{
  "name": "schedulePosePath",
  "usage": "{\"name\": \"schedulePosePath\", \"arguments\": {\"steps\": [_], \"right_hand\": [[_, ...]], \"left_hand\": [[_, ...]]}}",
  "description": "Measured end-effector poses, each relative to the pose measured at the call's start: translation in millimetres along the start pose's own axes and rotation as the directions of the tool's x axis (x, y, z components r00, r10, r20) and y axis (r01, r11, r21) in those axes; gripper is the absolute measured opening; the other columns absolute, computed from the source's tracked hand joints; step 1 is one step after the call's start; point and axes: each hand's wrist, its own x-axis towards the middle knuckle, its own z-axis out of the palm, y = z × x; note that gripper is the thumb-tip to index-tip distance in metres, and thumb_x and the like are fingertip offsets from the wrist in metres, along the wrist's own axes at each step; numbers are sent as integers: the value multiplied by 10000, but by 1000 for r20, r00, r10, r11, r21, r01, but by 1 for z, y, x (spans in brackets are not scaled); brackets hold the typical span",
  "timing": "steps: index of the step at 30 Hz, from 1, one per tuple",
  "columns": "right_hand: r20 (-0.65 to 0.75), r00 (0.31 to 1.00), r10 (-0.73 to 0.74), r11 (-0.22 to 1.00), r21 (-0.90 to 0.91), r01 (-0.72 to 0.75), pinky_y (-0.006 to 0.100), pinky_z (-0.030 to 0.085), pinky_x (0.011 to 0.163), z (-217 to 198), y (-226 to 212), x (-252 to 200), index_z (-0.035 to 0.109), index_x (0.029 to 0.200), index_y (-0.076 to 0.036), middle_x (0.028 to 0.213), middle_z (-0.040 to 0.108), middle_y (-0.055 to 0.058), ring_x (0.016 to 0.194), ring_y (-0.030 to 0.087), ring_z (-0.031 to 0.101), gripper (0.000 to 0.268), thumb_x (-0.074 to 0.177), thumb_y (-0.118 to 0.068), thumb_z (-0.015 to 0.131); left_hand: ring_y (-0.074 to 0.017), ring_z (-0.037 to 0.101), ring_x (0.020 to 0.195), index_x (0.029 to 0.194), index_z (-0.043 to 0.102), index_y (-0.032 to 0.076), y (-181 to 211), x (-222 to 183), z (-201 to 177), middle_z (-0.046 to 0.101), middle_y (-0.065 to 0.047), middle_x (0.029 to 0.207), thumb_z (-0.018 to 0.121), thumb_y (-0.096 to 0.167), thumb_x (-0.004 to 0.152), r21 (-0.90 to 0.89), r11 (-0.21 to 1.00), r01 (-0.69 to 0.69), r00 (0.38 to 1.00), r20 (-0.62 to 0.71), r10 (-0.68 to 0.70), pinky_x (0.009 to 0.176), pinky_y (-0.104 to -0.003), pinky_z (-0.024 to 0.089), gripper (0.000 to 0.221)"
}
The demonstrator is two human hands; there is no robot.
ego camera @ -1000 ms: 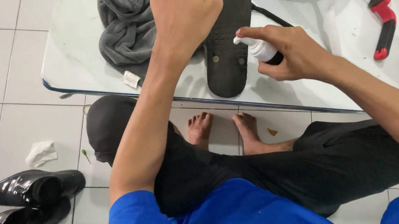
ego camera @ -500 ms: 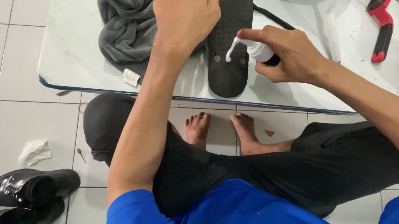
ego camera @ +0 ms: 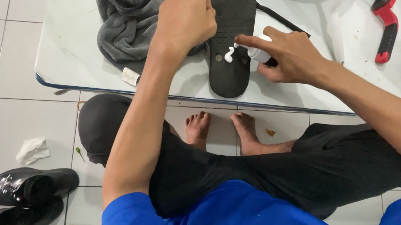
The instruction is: Cleaning the sole of a flip-flop using foam cleaner and a brush
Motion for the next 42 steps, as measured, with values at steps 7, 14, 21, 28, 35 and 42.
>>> {"name": "schedulePosePath", "arguments": {"steps": [7,14,21,28,35,42], "right_hand": [[6,1000,-5,997,-78,6,293,384,399,4,2,1,598,1455,-261,818,540,49,457,162,446,738,754,-115,776],[79,980,183,983,-7,-183,374,481,477,2,-2,6,545,1431,-249,781,617,76,504,235,569,748,731,-95,759],[-314,935,167,930,364,-44,459,537,917,-42,39,-21,325,1475,-66,1462,542,226,1041,404,662,760,837,100,703],[-634,713,299,953,234,-191,460,532,1216,-22,139,-70,-80,1641,-359,1687,338,216,1414,451,637,1136,1082,260,692],[-518,746,419,896,371,-246,558,427,1229,-4,134,-76,-25,1577,-227,1643,211,295,1460,523,511,1088,1054,241,806],[-588,809,14,999,37,10,447,476,935,-12,61,-23,571,1212,138,1150,562,265,1042,392,540,361,886,235,689]], "left_hand": [[-280,650,417,724,683,-67,12,-2,-19,675,-136,570,501,244,1035,-48,901,430,680,674,-289,526,-340,575,477],[-245,643,468,743,692,-28,4,-7,0,675,-74,562,614,264,1005,-29,921,388,659,708,-255,582,-341,551,400],[-426,690,686,907,733,-63,-7,-11,11,720,-222,816,711,285,913,22,956,291,812,522,-260,651,-485,560,349],[-271,686,618,921,739,92,9,3,-21,732,0,690,668,17,726,-156,987,38,994,103,-22,571,-394,517,220],[-143,704,626,1166,678,42,20,9,-37,785,15,744,624,-51,774,-480,877,25,999,44,-5,642,-268,524,407],[-372,695,737,914,672,108,-31,-1,32,708,-108,785,848,137,569,367,930,-13,976,205,-67,590,-483,540,389]]}}
